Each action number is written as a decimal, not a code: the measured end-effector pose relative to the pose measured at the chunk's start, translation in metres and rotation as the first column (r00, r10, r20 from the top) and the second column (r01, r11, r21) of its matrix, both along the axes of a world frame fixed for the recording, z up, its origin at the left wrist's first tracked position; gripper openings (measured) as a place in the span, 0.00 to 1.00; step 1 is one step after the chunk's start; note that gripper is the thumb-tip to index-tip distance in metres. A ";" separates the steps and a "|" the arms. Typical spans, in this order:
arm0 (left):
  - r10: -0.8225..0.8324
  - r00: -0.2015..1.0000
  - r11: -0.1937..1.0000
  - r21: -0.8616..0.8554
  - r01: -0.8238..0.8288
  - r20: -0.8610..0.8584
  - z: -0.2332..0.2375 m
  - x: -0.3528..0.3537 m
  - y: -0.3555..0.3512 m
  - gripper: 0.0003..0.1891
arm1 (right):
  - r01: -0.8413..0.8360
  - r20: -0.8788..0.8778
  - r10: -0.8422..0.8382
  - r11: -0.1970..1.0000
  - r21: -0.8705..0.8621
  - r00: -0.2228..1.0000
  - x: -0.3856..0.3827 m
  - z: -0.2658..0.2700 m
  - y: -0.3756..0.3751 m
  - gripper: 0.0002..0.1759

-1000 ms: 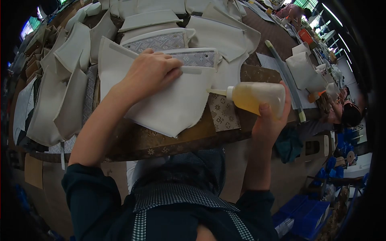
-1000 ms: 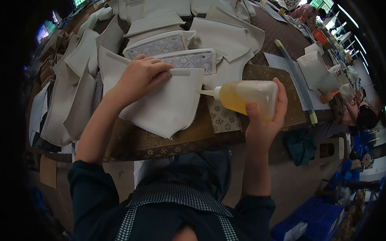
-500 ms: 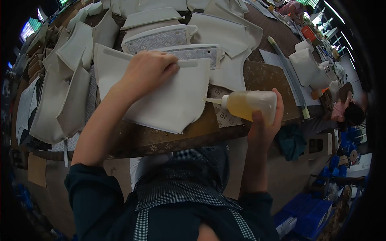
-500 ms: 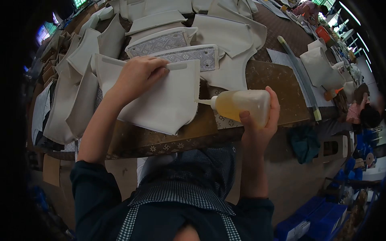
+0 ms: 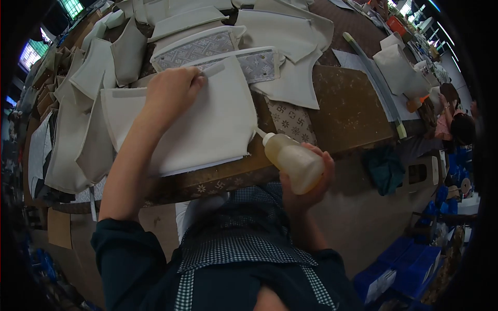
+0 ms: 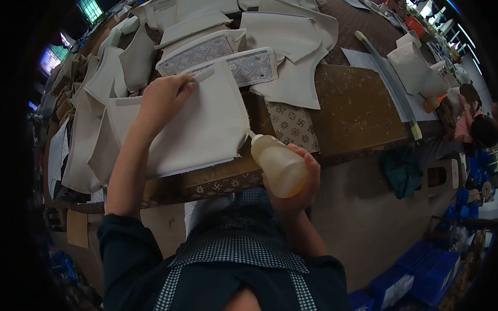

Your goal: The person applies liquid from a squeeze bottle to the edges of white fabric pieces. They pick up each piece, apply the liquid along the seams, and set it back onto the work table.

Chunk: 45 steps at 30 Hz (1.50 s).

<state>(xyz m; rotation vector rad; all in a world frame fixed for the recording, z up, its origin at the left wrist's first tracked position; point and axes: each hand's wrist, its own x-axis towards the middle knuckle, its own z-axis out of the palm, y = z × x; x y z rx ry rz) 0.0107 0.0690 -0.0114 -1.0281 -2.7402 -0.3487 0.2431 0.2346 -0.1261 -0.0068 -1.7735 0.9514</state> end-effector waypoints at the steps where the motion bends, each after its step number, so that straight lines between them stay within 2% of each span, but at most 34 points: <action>1: 0.012 1.000 1.000 -0.006 -0.012 0.011 -0.001 -0.001 0.000 0.12 | 0.014 -0.011 -0.014 0.999 0.045 1.000 0.001 -0.006 -0.004 0.49; 4: 0.033 0.999 0.999 0.003 -0.033 0.015 -0.005 -0.004 -0.001 0.13 | 0.078 -0.026 -0.074 0.980 0.183 0.997 0.004 -0.010 -0.015 0.50; 7: 0.041 0.999 0.999 0.020 -0.042 0.023 -0.007 -0.004 -0.002 0.13 | 0.131 -0.042 -0.125 0.966 0.223 0.991 0.007 -0.014 -0.022 0.48; 13: 0.039 0.999 0.998 0.052 -0.041 0.036 -0.007 -0.004 -0.002 0.13 | 0.108 -0.063 -0.098 0.978 0.177 0.993 0.015 -0.020 -0.031 0.47; 16: 0.025 0.999 0.997 0.075 -0.029 0.048 -0.007 -0.001 -0.002 0.13 | 0.057 -0.012 -0.057 0.997 0.044 0.998 0.020 -0.017 -0.025 0.47; 19: -0.003 0.999 0.995 0.099 -0.001 0.036 -0.005 0.001 -0.003 0.13 | -0.015 0.021 0.019 0.985 -0.173 1.000 0.022 -0.011 -0.018 0.46; 22: -0.031 0.999 0.996 0.079 0.027 0.042 -0.003 0.003 -0.001 0.13 | -0.026 0.174 0.099 0.925 -0.379 0.980 0.032 -0.006 -0.003 0.47; 25: -0.046 0.999 0.995 0.085 0.044 0.027 -0.004 0.004 0.000 0.12 | -0.093 0.001 0.108 0.863 -0.497 0.994 0.029 -0.009 0.004 0.46; 28: -0.062 0.998 0.993 0.108 0.058 0.034 -0.004 0.003 0.001 0.12 | -0.052 0.062 0.090 0.888 -0.457 0.994 0.026 -0.005 0.006 0.44; 30: -0.100 0.994 0.988 0.123 0.095 0.039 -0.003 0.003 0.001 0.12 | -0.021 0.165 0.124 0.855 -0.518 0.979 0.029 -0.008 0.010 0.44; 31: -0.133 0.990 0.983 0.129 0.128 0.037 -0.003 0.004 0.000 0.12 | -0.006 0.214 0.145 0.839 -0.545 0.966 0.030 -0.009 0.013 0.43; 34: -0.226 0.973 0.963 0.162 0.217 0.038 0.001 0.005 -0.002 0.12 | -0.246 -0.061 0.335 0.543 -0.803 0.940 0.025 0.002 0.028 0.43; 37: -0.296 0.955 0.941 0.178 0.287 0.026 0.004 0.008 -0.004 0.12 | -0.428 -0.245 0.427 0.409 -0.806 0.870 0.021 0.008 0.056 0.43; 43: -0.384 0.923 0.910 0.161 0.382 -0.020 0.008 0.015 -0.008 0.11 | -0.415 -0.241 0.351 0.602 -0.682 0.905 -0.017 0.058 0.086 0.42; 45: -0.390 0.920 0.907 0.159 0.389 -0.022 0.010 0.017 -0.008 0.11 | -0.429 -0.250 0.357 0.618 -0.659 0.900 -0.029 0.072 0.089 0.40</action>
